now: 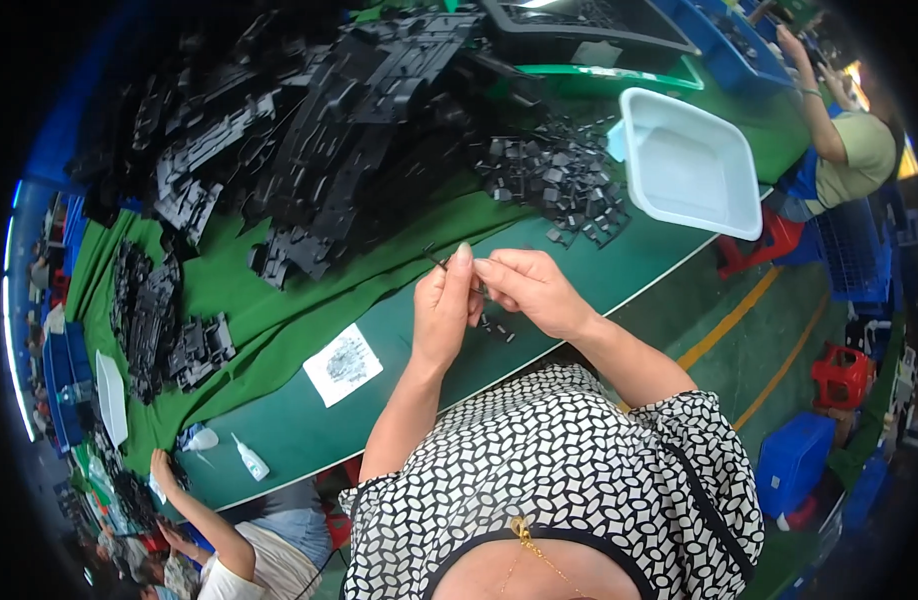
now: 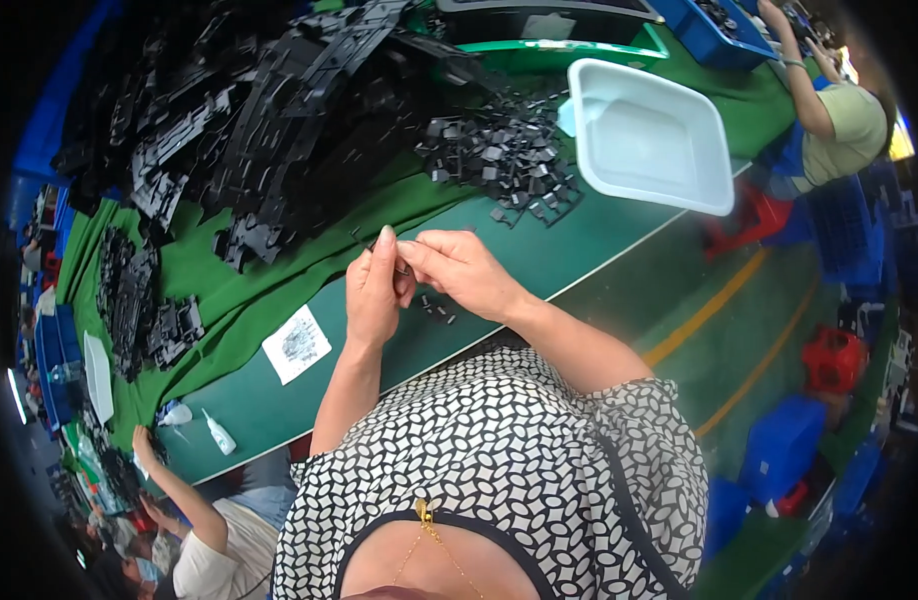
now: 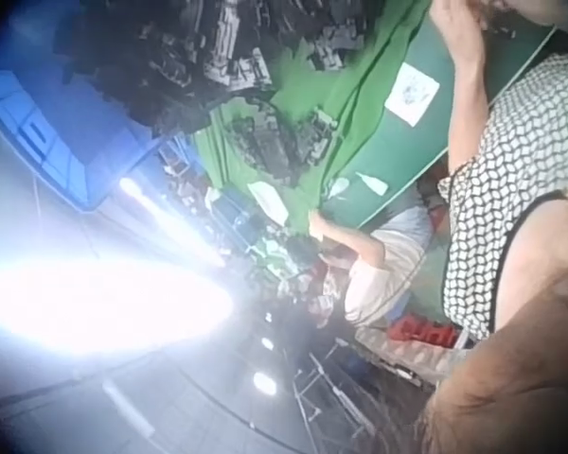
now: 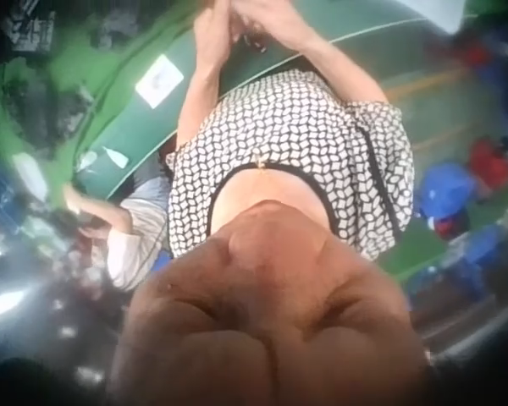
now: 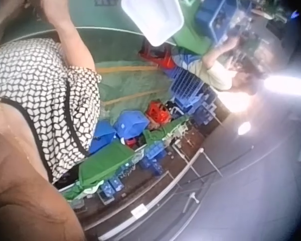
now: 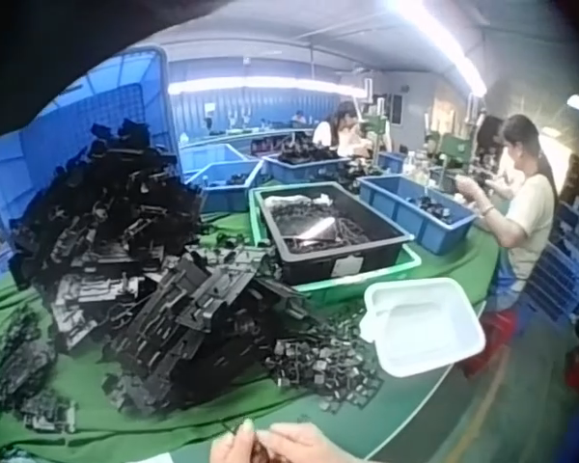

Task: Assembling small black plastic parts onto a larger frame or component at a factory workstation.

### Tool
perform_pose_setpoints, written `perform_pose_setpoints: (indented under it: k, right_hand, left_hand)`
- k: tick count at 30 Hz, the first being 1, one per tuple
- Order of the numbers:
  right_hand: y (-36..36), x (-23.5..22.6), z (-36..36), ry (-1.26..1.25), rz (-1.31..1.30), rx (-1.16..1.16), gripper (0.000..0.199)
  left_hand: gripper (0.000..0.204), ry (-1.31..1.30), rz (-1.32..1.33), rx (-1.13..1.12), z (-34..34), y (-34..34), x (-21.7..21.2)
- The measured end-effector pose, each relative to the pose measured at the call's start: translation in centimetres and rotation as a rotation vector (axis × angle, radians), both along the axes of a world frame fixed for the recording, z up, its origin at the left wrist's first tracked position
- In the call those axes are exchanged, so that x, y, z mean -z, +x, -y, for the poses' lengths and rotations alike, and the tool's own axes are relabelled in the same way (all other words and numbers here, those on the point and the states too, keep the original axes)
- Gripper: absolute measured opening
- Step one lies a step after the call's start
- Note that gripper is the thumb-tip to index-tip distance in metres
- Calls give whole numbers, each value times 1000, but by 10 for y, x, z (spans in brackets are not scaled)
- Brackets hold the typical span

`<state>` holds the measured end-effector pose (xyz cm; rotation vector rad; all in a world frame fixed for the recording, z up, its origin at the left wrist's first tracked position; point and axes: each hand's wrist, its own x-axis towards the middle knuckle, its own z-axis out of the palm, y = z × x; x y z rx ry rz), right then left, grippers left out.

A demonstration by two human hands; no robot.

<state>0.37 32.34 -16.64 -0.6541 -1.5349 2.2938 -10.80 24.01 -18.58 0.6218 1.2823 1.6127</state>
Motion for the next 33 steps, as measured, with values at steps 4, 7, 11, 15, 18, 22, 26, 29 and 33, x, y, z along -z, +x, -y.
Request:
perform_pose_setpoints:
  k: [4, 7, 11, 15, 18, 22, 26, 29, 33]
  right_hand:
    - [3, -3, -4, 106, -6, 34, 35]
    - [7, 3, -4, 113, -10, 22, 35]
    - [10, 10, 2, -275, -56, 31, 31]
    - [14, 22, 3, -934, -444, -7, 33]
    - [12, 15, -14, -595, -342, 226, 33]
    - [14, 9, -4, 223, 52, 228, 18]
    - [10, 14, 4, 826, 5, 189, 14]
    - [15, 10, -6, 732, 11, 280, 15]
    - [37, 2, -42, 466, 145, 537, 20]
  left_hand:
    - [34, -76, -50, 154, 4, 1, -8]
    - [30, -116, -98, 267, 7, -2, -15]
    - [27, -48, 51, 357, 7, -7, -11]
    - [30, 63, 271, 448, 9, -11, -18]
    - [33, 147, 396, 434, 11, -9, -21]
    - [26, 184, 310, 222, 4, -8, -17]
    - [30, 209, 351, 162, 2, -11, -10]
    - [32, 182, 359, 52, 0, -9, -17]
    - [27, 252, 485, 40, 0, -13, -9]
